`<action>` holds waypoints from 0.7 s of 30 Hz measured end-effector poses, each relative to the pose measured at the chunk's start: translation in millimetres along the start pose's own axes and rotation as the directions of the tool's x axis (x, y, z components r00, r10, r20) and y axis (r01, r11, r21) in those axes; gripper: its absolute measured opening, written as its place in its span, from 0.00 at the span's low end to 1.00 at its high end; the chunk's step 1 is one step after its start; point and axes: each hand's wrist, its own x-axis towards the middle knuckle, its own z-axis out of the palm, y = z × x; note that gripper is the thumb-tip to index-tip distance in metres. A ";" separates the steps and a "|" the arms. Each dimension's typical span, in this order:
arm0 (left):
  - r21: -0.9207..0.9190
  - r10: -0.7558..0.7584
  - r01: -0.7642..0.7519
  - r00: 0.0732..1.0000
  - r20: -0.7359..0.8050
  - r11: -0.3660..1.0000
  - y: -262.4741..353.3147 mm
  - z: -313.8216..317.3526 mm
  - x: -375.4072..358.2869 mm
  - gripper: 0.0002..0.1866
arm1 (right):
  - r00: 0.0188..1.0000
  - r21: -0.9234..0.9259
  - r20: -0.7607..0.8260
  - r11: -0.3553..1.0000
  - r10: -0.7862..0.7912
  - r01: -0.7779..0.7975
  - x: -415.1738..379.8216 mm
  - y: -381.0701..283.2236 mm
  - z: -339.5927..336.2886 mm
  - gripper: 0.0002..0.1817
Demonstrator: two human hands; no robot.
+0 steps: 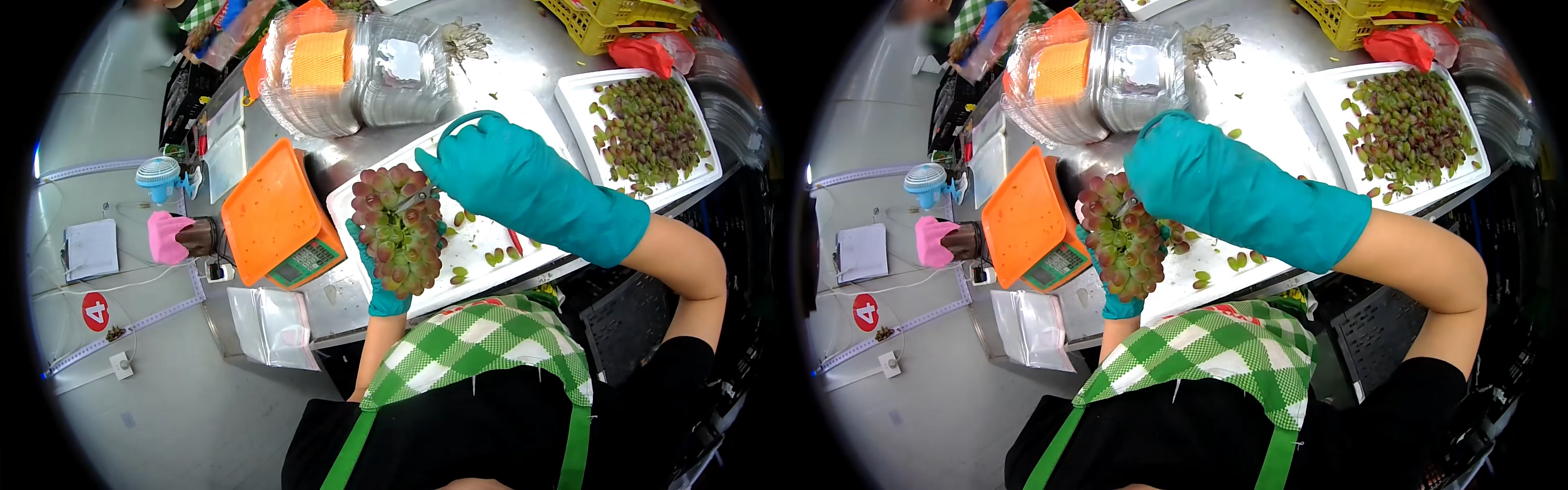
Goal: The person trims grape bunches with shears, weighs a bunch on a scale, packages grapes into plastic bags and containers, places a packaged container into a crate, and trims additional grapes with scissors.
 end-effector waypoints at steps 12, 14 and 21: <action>0.361 0.037 -0.019 0.998 -0.045 0.932 3.9 -18.3 -2.2 0.33 | 0.992 0.118 -0.077 0.987 -0.101 0.110 12.2 -12.0 12.5 0.12; 0.366 0.031 -0.008 0.998 -0.059 0.930 2.7 -18.0 -2.6 0.33 | 0.991 0.130 -0.080 0.984 -0.111 0.121 12.7 -11.6 13.2 0.12; 0.369 0.009 0.023 0.996 -0.086 0.929 0.6 -16.2 -3.6 0.33 | 0.988 0.164 -0.080 0.975 -0.135 0.146 13.2 -10.2 13.7 0.11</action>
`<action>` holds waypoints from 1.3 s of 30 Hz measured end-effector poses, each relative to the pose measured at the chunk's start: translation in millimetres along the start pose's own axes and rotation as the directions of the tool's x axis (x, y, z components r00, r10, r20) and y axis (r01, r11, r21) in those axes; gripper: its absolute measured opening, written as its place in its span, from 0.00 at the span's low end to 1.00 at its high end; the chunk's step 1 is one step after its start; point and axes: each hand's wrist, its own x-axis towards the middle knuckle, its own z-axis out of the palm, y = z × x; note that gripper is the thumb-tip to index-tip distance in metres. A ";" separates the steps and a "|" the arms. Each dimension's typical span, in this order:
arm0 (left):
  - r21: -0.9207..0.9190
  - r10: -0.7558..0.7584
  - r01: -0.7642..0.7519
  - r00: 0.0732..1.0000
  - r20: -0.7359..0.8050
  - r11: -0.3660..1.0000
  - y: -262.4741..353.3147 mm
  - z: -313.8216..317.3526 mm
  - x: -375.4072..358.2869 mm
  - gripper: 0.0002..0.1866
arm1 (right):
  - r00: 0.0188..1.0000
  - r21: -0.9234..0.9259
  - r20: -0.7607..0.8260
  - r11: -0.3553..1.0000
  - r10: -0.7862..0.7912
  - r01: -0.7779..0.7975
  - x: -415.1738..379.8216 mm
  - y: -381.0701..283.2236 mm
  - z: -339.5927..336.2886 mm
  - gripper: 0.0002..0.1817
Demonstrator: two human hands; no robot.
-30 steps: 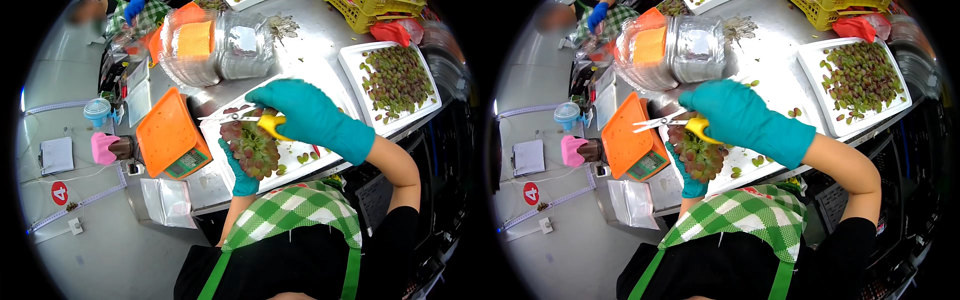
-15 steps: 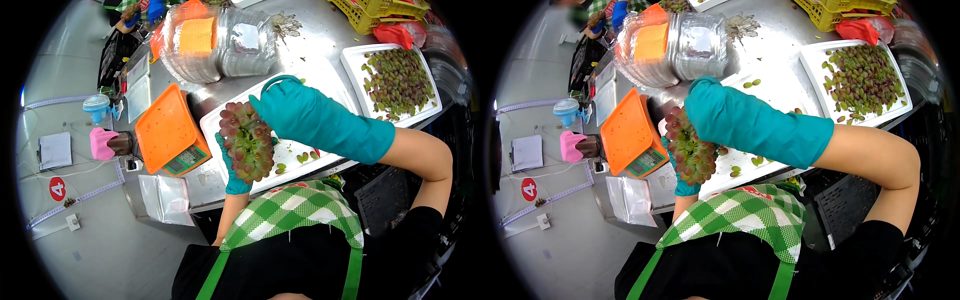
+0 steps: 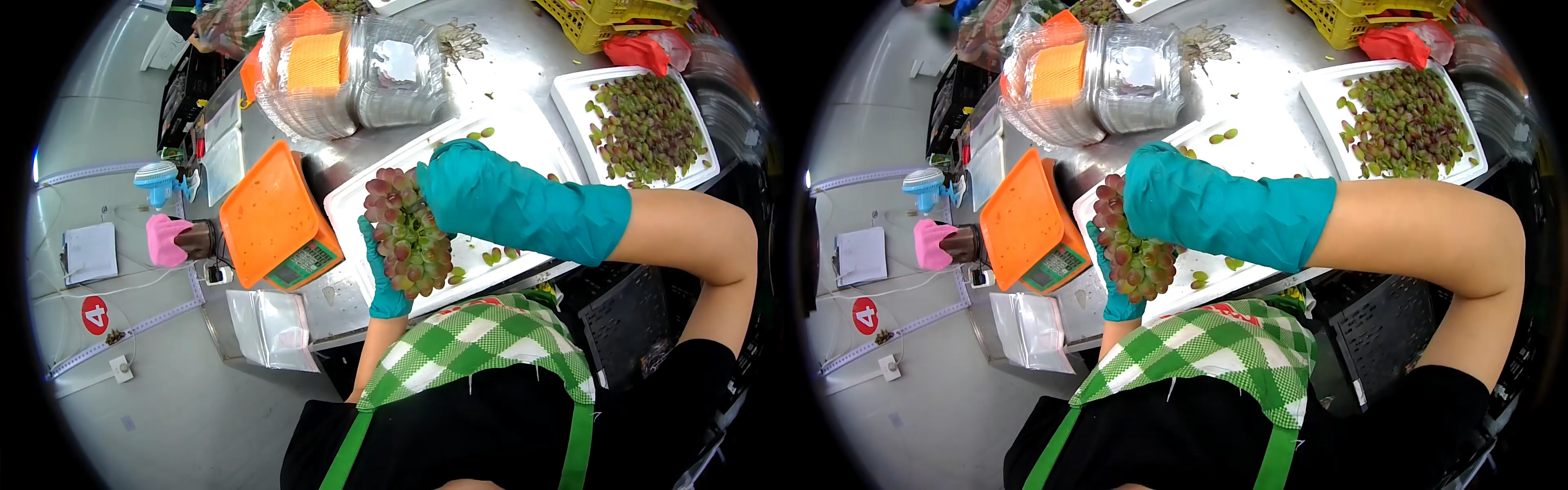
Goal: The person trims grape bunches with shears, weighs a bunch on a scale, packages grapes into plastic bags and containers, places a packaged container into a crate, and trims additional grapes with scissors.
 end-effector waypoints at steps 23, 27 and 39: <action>-0.051 -0.084 0.083 0.996 -0.015 0.995 -0.8 6.2 -1.2 0.31 | 0.998 0.078 0.042 0.996 -0.056 0.052 -0.1 3.1 -5.0 0.08; -0.014 -0.047 0.046 0.996 -0.079 0.999 -1.9 3.1 -2.4 0.30 | 0.998 0.095 0.038 0.994 -0.055 0.051 -1.7 4.0 -6.5 0.08; -0.043 -0.091 0.089 0.995 -0.037 0.995 -0.9 0.8 -2.1 0.31 | 0.996 0.153 0.069 0.987 -0.063 0.052 -5.5 8.7 -11.0 0.07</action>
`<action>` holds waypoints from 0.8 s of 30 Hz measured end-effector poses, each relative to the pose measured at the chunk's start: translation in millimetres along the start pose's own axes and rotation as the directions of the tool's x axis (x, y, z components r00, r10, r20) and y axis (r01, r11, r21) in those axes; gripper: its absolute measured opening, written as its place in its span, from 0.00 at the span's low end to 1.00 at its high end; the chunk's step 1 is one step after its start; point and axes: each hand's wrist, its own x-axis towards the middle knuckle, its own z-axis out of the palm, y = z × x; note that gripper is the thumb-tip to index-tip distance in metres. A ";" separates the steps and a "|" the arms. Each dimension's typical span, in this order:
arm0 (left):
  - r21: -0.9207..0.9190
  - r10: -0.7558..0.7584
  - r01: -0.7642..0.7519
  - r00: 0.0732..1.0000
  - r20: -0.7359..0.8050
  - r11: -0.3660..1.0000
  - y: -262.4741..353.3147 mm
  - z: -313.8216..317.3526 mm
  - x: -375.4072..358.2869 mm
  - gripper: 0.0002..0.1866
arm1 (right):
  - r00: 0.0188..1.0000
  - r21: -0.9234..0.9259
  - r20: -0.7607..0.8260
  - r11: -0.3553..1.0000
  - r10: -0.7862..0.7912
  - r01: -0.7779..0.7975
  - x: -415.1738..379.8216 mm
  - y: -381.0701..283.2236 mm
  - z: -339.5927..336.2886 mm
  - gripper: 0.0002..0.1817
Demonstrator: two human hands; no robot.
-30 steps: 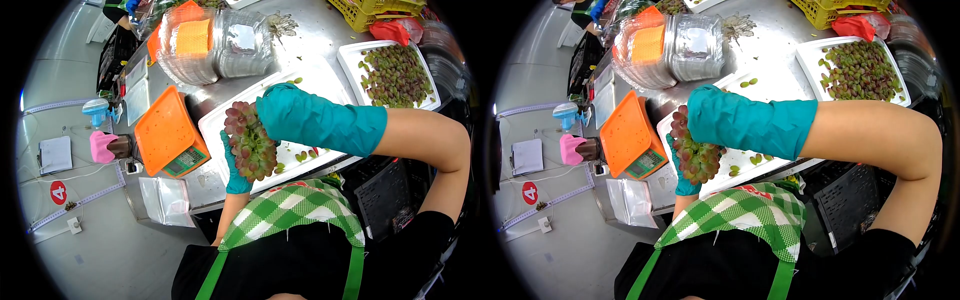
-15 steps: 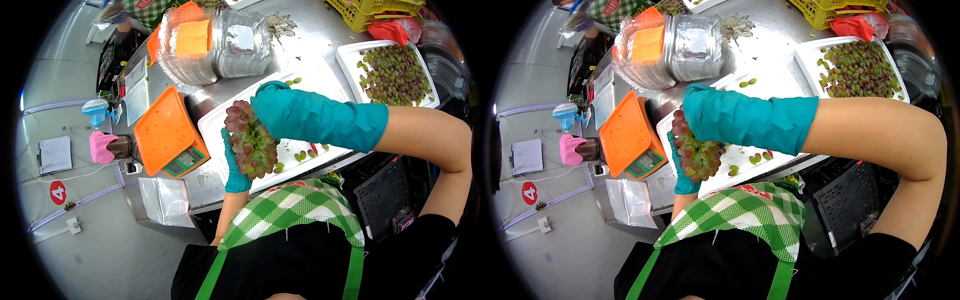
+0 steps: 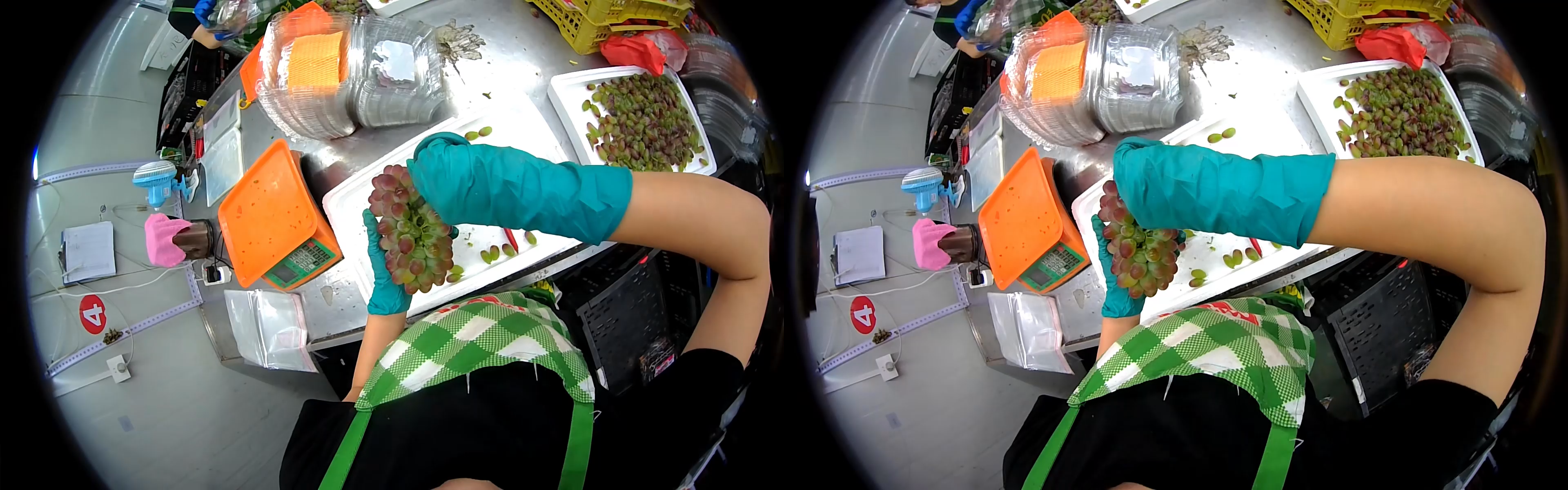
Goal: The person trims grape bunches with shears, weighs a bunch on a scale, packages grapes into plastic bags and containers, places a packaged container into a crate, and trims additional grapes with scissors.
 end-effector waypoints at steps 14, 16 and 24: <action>0.024 0.004 -0.005 1.000 0.018 1.000 1.5 3.9 0.7 0.34 | 0.999 0.090 0.043 0.996 0.012 -0.016 4.1 1.6 4.7 0.06; 0.036 0.022 -0.023 1.000 0.019 0.999 1.8 4.3 0.5 0.35 | 0.998 0.106 0.056 0.994 0.022 -0.028 2.0 0.5 5.2 0.06; 0.195 0.242 -0.236 0.970 -0.008 0.952 5.3 19.1 -9.5 0.37 | 0.938 0.040 -0.020 0.938 0.345 -0.344 -24.5 -21.5 -7.6 0.08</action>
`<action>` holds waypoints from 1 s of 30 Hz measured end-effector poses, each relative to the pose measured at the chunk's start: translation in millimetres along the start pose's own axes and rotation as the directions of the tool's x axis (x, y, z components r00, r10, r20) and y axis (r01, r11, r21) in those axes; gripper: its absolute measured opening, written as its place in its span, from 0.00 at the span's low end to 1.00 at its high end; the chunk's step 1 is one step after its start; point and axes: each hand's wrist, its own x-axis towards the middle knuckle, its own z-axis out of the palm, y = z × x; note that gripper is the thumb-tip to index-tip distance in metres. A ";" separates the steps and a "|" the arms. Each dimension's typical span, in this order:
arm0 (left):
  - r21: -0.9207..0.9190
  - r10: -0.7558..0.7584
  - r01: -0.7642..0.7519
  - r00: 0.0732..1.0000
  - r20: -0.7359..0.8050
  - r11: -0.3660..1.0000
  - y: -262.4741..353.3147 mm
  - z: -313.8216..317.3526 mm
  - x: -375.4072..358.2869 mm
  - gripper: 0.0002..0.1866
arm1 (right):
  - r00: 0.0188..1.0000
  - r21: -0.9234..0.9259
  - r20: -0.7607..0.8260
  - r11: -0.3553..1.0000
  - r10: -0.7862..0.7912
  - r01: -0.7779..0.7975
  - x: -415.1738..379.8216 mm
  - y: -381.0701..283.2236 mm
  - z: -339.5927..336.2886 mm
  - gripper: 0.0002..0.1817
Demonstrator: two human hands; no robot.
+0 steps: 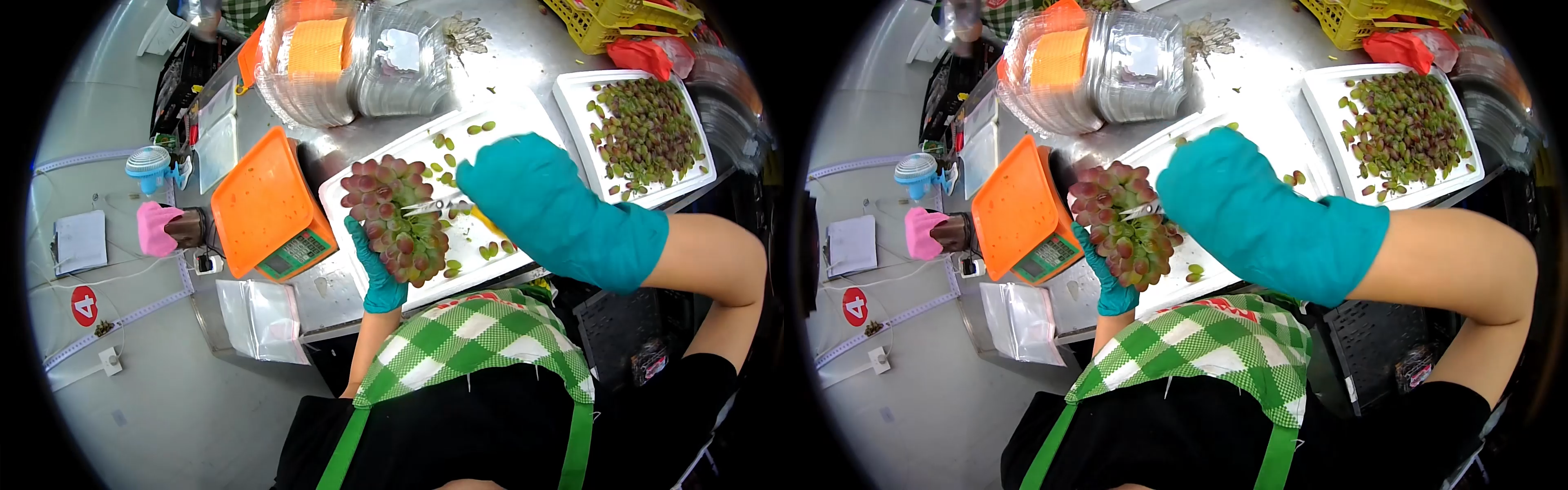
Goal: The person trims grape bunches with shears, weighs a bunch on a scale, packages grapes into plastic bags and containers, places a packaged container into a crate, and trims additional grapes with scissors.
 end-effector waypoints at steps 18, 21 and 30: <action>-0.146 0.171 -0.162 0.984 0.056 0.976 1.8 5.9 -1.4 0.37 | 0.978 -0.055 0.181 0.994 0.101 -0.093 -8.3 -22.2 -3.0 0.18; -0.094 0.184 -0.177 0.980 0.072 0.980 0.4 6.2 -1.8 0.38 | 0.986 -0.156 0.151 0.987 0.067 -0.043 -6.9 -24.6 -0.2 0.17; -0.065 0.169 -0.169 0.986 -0.004 0.983 -1.5 2.3 -5.9 0.37 | 0.983 -0.156 0.182 0.987 -0.003 0.032 -8.1 -23.1 0.1 0.21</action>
